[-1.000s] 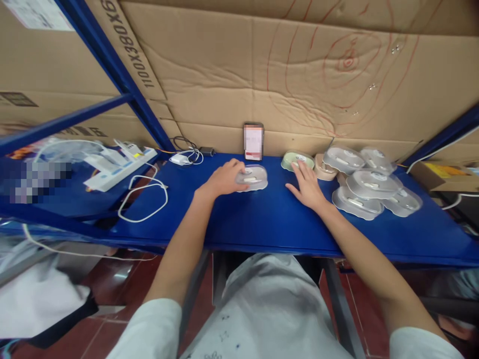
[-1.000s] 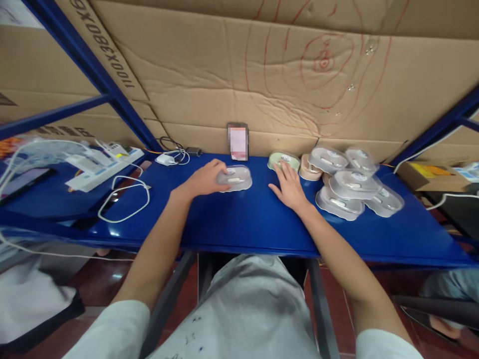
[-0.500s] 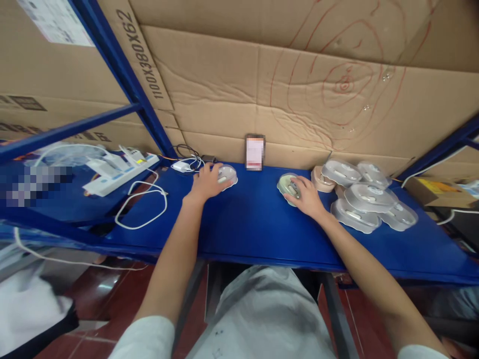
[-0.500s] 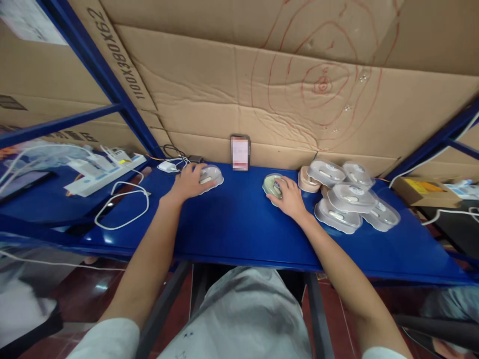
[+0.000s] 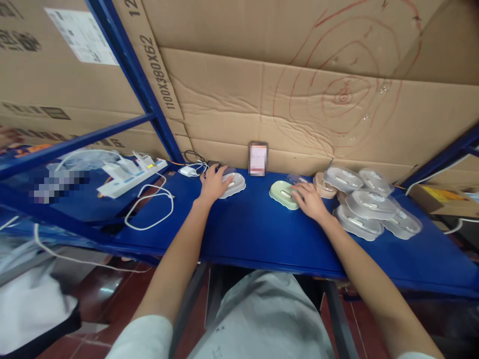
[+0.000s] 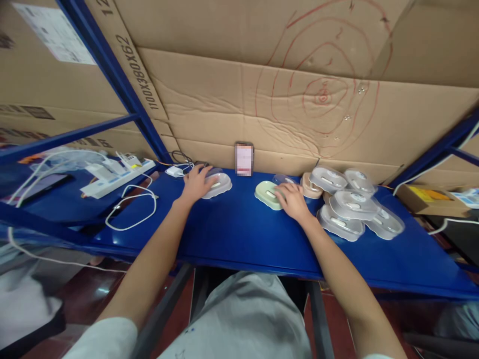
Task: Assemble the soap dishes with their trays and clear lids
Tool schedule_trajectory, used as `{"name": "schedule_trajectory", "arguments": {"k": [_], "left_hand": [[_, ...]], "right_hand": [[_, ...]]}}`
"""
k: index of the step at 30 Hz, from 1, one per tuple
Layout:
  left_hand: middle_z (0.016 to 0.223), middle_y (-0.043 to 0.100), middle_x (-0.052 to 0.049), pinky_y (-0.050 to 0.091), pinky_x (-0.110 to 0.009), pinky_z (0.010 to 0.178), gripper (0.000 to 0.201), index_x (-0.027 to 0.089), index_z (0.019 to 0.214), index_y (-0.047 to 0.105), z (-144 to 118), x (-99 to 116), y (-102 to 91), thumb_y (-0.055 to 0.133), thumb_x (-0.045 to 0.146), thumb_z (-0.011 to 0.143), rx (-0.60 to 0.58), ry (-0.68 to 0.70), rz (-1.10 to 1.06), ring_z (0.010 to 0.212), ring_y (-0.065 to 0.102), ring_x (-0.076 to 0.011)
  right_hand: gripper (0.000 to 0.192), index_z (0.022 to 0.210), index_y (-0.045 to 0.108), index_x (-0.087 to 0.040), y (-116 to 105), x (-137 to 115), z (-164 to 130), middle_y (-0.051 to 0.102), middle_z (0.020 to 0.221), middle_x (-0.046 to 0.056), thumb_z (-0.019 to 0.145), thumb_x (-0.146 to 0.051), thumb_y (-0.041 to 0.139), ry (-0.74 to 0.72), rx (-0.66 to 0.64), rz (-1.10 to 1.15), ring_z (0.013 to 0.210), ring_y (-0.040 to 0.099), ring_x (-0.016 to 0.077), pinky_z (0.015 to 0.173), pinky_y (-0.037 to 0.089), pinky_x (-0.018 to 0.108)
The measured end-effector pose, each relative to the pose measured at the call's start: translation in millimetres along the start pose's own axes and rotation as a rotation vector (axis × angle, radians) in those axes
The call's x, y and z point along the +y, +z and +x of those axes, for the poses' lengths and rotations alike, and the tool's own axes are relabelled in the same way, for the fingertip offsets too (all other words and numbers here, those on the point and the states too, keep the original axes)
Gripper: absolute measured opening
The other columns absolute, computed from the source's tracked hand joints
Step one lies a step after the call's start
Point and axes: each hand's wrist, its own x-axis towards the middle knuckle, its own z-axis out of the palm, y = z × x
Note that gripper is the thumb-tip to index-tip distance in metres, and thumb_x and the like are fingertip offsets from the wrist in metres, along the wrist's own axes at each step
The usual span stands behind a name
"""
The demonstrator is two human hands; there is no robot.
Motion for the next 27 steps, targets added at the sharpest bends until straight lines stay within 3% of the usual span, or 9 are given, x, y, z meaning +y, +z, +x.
{"name": "schedule_trajectory", "arguments": {"k": [4,8,14,18,21,24,27], "left_hand": [[0.140,0.067,-0.017,0.041,-0.058,0.118,0.042,0.024,0.129,0.075,-4.2,8.0,-2.3,0.062,0.052,0.101,-0.046,0.086,0.035,0.137,0.059,-0.0387],[0.132,0.075,-0.015,0.049,-0.053,0.111,0.037,0.025,0.118,0.081,-6.1,10.3,1.8,0.075,0.050,0.092,-0.168,0.168,0.050,0.127,0.068,-0.0398],[0.128,0.081,-0.007,0.055,-0.040,0.100,0.039,0.031,0.121,0.082,-5.8,18.0,1.6,0.061,0.056,0.101,-0.236,0.260,-0.019,0.121,0.074,-0.0322],[0.116,0.084,-0.008,0.056,-0.041,0.095,0.042,0.031,0.123,0.082,-8.3,28.4,1.8,0.055,0.056,0.104,-0.213,0.273,-0.030,0.110,0.077,-0.0328],[0.123,0.082,-0.009,0.053,-0.046,0.103,0.038,0.028,0.128,0.079,-11.2,35.7,2.9,0.055,0.046,0.104,-0.164,0.290,-0.029,0.117,0.074,-0.0338],[0.139,0.075,-0.011,0.049,-0.051,0.109,0.039,0.025,0.136,0.072,-14.0,41.1,2.6,0.053,0.031,0.102,-0.102,0.313,-0.042,0.129,0.068,-0.0346],[0.138,0.074,-0.012,0.049,-0.054,0.109,0.039,0.024,0.134,0.071,-16.8,45.6,2.7,0.052,0.027,0.101,-0.077,0.345,-0.062,0.129,0.067,-0.0346]], "right_hand": [[0.051,0.133,0.074,-0.022,4.8,-22.3,-2.3,0.078,0.129,0.015,0.108,-0.060,0.051,-0.060,-0.057,-0.024,0.122,0.068,0.0342,0.106,0.043,0.053],[0.049,0.129,0.076,-0.023,2.5,-28.4,-1.7,0.081,0.124,0.014,0.112,-0.055,0.044,-0.075,-0.058,-0.029,0.117,0.071,0.0315,0.106,0.041,0.052],[0.052,0.125,0.077,-0.022,-7.9,-24.0,-2.4,0.082,0.116,0.012,0.114,-0.052,0.036,-0.081,-0.006,-0.027,0.109,0.074,0.0291,0.105,0.043,0.049],[0.042,0.131,0.075,-0.024,-5.9,-20.5,-0.5,0.078,0.131,0.011,0.112,-0.045,0.043,-0.090,0.029,-0.054,0.125,0.067,0.0308,0.113,0.040,0.054],[0.039,0.135,0.074,-0.026,-7.1,-13.7,1.5,0.067,0.150,0.012,0.109,-0.032,0.045,-0.052,0.068,-0.104,0.140,0.057,0.0342,0.117,0.038,0.059],[0.048,0.143,0.069,-0.025,-15.7,-5.0,1.3,0.055,0.162,0.016,0.102,-0.018,0.043,0.025,0.124,-0.161,0.147,0.049,0.0379,0.118,0.037,0.065],[0.056,0.155,0.057,-0.020,-26.3,4.2,-1.6,0.047,0.166,0.022,0.100,-0.019,0.045,0.127,0.194,-0.251,0.151,0.043,0.0428,0.119,0.033,0.072]]}}
